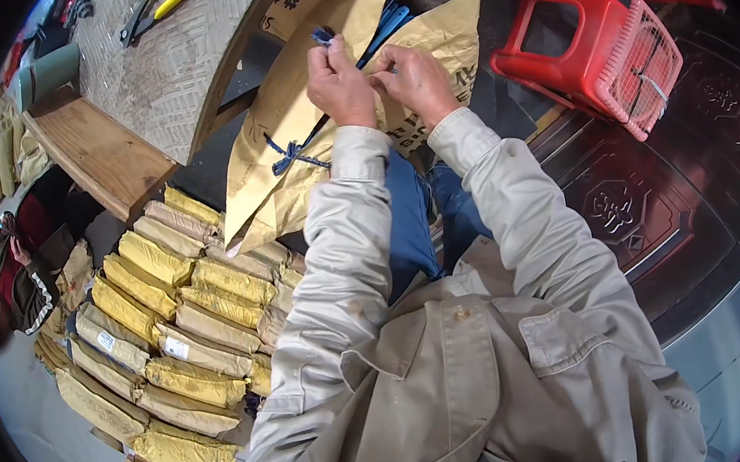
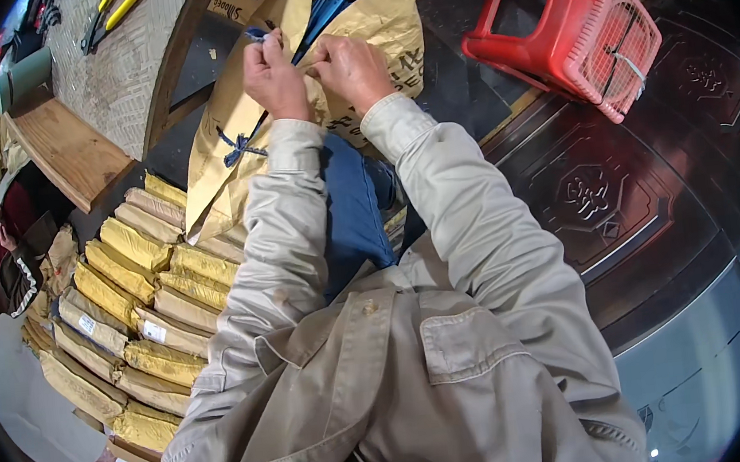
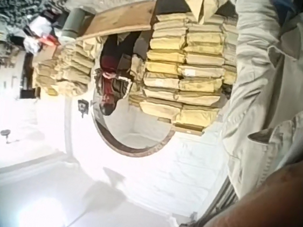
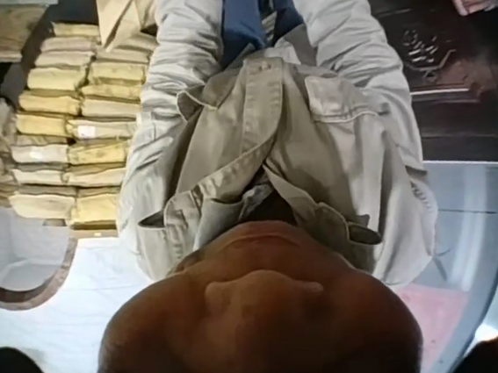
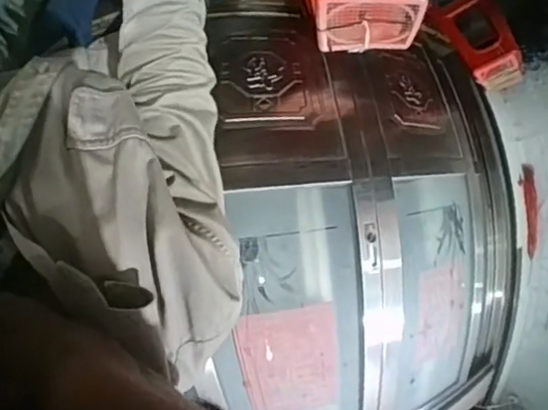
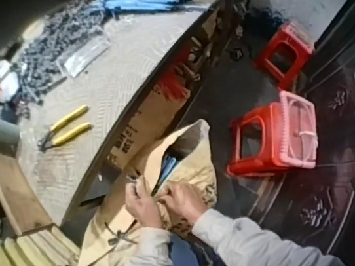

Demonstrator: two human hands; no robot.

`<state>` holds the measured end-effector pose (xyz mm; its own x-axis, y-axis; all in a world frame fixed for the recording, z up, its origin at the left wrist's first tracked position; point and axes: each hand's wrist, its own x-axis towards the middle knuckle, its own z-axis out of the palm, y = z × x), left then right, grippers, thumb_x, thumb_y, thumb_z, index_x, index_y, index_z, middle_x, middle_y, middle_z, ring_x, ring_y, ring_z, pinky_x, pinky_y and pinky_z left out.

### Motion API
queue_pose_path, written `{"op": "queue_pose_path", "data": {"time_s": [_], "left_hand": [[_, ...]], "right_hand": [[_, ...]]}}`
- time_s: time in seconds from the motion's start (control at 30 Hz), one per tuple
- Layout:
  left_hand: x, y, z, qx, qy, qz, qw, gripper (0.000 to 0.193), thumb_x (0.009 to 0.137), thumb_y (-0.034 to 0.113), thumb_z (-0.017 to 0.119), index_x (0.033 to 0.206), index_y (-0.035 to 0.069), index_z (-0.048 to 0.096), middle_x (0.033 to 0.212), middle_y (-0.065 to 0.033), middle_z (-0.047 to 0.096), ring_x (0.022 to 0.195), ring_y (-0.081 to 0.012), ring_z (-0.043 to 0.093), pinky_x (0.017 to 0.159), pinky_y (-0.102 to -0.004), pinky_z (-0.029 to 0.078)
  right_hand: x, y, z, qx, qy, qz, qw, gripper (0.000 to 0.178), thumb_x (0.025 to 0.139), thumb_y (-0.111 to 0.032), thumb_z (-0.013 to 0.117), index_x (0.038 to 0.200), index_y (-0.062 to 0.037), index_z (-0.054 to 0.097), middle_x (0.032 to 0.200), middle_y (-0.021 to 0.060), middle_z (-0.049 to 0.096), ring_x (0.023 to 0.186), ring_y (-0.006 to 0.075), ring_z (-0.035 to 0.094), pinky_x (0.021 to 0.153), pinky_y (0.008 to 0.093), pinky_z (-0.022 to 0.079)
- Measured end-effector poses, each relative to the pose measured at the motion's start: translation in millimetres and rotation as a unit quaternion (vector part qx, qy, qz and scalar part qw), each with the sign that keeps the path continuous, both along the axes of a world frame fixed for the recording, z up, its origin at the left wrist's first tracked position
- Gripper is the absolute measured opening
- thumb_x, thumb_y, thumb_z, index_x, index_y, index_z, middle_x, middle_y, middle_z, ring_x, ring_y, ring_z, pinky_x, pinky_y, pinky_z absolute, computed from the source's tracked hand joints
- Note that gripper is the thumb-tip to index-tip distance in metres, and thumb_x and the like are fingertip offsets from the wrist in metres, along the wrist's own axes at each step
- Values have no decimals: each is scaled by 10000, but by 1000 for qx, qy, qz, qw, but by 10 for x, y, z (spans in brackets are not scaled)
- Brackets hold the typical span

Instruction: The person ties up a large industrial sack filled with plastic components using a binding strap, then moves the sack to a storage area by hand.

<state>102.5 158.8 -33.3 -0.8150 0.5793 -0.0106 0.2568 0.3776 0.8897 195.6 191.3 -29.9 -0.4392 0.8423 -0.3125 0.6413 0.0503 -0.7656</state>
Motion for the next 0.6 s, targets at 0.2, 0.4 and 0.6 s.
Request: {"op": "queue_pose_path", "data": {"time_s": [0.2,0.4,0.6], "left_hand": [[55,-66,-232,-17,257,-50,965,138,798,89,510,691,13,468,660,-134,471,609,-301,478,533,-365,382],[156,-151,-239,20,266,-87,960,72,789,78,504,743,23,492,683,-129,478,626,-316,482,537,-380,386],[159,-285,-131,6,191,-84,978,48,778,75,524,784,27,527,674,-126,480,622,-306,493,539,-378,394]], "right_hand": [[207,17,96,-22,114,38,993,63,738,-94,567,776,-66,526,603,74,563,485,199,528,430,305,386],[241,210,120,-367,359,-25,858,123,757,-36,517,845,-74,440,526,-27,423,410,25,362,337,174,228],[-165,301,75,-402,293,-82,864,88,734,-16,520,766,-61,452,504,-7,420,372,52,358,321,188,230]]}}
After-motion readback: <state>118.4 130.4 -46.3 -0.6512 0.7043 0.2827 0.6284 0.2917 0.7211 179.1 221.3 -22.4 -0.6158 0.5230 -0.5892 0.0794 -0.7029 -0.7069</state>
